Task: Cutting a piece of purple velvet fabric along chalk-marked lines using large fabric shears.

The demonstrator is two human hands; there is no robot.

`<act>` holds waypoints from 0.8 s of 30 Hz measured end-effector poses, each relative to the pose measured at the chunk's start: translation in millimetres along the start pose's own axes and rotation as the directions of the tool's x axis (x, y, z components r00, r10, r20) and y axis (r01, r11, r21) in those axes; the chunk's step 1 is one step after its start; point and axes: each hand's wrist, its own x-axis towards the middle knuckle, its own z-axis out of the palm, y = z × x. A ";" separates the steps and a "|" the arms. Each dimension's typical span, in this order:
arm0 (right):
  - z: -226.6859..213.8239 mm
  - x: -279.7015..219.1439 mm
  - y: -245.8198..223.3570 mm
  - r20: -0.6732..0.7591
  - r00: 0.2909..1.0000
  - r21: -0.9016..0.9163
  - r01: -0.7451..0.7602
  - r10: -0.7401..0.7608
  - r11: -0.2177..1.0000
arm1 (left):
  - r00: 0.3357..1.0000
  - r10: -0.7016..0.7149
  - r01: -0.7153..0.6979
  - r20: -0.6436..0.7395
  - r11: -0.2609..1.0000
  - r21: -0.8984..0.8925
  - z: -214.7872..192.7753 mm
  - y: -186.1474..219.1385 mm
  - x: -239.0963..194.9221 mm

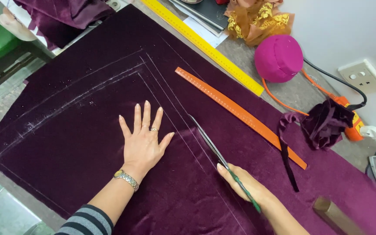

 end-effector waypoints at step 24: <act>-1.3 27.7 -26.2 -0.066 0.991 -0.001 -0.120 0.120 0.993 | 1.000 -0.015 0.015 -0.005 1.000 -0.020 2.0 -1.6 1.0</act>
